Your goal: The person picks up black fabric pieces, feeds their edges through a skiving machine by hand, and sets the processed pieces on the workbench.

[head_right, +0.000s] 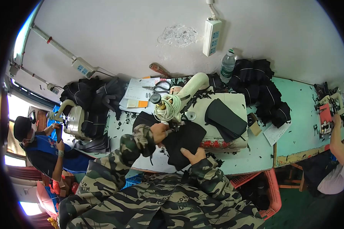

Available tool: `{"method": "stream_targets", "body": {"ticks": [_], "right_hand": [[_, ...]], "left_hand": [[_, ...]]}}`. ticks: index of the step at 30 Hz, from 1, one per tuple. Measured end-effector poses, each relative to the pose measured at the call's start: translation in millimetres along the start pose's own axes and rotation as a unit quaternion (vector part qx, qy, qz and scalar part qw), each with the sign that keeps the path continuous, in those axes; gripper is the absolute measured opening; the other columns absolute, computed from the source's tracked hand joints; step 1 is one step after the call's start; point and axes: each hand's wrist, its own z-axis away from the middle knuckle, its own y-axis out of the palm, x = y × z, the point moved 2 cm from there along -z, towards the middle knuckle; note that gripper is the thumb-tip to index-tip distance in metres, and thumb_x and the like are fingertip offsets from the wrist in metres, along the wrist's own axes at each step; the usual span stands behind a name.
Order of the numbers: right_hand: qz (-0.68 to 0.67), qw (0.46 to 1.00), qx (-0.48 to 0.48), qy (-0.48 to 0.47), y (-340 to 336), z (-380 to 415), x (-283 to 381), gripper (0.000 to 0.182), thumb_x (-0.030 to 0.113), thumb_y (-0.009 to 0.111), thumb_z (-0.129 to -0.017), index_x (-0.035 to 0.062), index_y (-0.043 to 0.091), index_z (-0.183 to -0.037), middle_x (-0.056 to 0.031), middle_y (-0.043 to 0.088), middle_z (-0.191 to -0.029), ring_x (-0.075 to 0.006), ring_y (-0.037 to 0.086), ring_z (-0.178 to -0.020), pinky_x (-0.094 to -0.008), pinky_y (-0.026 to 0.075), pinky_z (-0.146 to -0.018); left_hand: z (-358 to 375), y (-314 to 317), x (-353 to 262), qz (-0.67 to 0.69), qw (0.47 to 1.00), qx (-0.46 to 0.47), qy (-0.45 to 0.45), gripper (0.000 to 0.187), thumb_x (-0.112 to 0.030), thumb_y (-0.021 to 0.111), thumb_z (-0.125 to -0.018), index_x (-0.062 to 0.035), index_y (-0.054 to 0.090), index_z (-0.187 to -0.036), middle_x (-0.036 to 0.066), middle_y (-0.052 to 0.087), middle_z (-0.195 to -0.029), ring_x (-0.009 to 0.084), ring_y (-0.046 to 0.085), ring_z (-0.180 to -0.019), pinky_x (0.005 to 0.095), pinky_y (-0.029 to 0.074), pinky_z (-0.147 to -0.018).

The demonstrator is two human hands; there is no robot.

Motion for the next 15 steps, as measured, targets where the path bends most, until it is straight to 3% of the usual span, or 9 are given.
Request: {"method": "stream_targets", "body": {"ticks": [1,4,5,7,10,12,14,15], "right_hand": [[-0.01,1.0,0.006,0.008,4,3,0,0.033,0.018,0.067,-0.075,-0.0047,0.06,-0.098,-0.0124,0.064,-0.091,-0.0191,0.061,-0.081,-0.0308,0.048,-0.074],[-0.045,0.999,0.008,0.02,14,8,-16,0.037,0.018,0.069,-0.075,-0.0044,0.059,-0.102,-0.0134,0.063,-0.096,-0.0198,0.06,-0.086,-0.0314,0.048,-0.078],[-0.057,0.998,0.006,0.02,17,8,-16,0.037,0.018,0.069,-0.074,-0.0044,0.059,-0.103,-0.0136,0.063,-0.096,-0.02,0.06,-0.086,-0.0315,0.048,-0.078],[-0.065,0.998,0.005,0.023,16,9,-7,0.039,0.019,0.07,-0.073,-0.003,0.059,-0.103,-0.0128,0.063,-0.098,-0.0204,0.06,-0.088,-0.0319,0.047,-0.079],[0.109,0.988,-0.084,-0.076,-13,24,63,0.036,0.015,0.068,-0.073,-0.0007,0.059,-0.104,-0.0118,0.064,-0.094,-0.024,0.061,-0.086,-0.0323,0.047,-0.079],[0.238,0.886,-0.284,-0.278,-51,22,91,0.037,0.009,0.066,-0.069,0.0008,0.059,-0.104,-0.0123,0.062,-0.092,-0.0279,0.06,-0.083,-0.0348,0.047,-0.077],[0.47,0.755,-0.344,-0.302,-74,36,152,0.046,0.011,0.067,-0.065,0.002,0.056,-0.108,-0.0133,0.055,-0.097,-0.0296,0.055,-0.088,-0.037,0.045,-0.077],[0.571,0.711,-0.32,-0.255,-76,26,159,0.047,0.014,0.068,-0.065,0.0036,0.055,-0.109,-0.0147,0.053,-0.098,-0.0315,0.053,-0.089,-0.0379,0.044,-0.077]], "left_hand": [[-2,-1,-5,-0.007,1.0,-0.01,-0.019,0.023,-0.019,0.049,-0.08,-0.0054,0.063,-0.092,0.016,0.063,-0.073,0.0316,0.063,-0.074,0.0388,0.049,-0.071],[-5,-7,3,0.036,0.999,0.015,-0.016,0.021,-0.016,0.048,-0.08,-0.0053,0.063,-0.092,0.013,0.063,-0.066,0.0276,0.064,-0.064,0.0362,0.051,-0.066],[-13,-3,17,0.012,0.999,-0.019,0.046,0.021,-0.015,0.047,-0.082,-0.0044,0.062,-0.093,0.011,0.062,-0.06,0.0222,0.062,-0.052,0.0324,0.051,-0.056],[1,-5,14,0.086,0.994,0.072,0.008,0.024,-0.017,0.046,-0.086,-0.0015,0.057,-0.101,0.01,0.061,-0.061,0.0183,0.059,-0.044,0.0289,0.048,-0.045],[26,9,4,0.208,0.962,0.177,0.001,0.028,-0.02,0.046,-0.091,-0.0006,0.05,-0.111,0.008,0.061,-0.063,0.015,0.057,-0.041,0.0253,0.046,-0.039],[34,29,-5,0.225,0.95,0.208,0.051,0.029,-0.019,0.047,-0.09,-0.0009,0.047,-0.113,0.009,0.062,-0.069,0.0154,0.059,-0.045,0.0253,0.046,-0.039],[35,42,-32,0.231,0.948,0.201,0.088,0.033,-0.017,0.049,-0.089,-0.0004,0.043,-0.117,0.012,0.061,-0.083,0.0173,0.063,-0.062,0.0261,0.05,-0.051],[35,50,-46,0.233,0.946,0.197,0.107,0.035,-0.016,0.049,-0.089,-0.0002,0.041,-0.119,0.014,0.061,-0.09,0.0182,0.064,-0.07,0.0265,0.052,-0.057]]}}
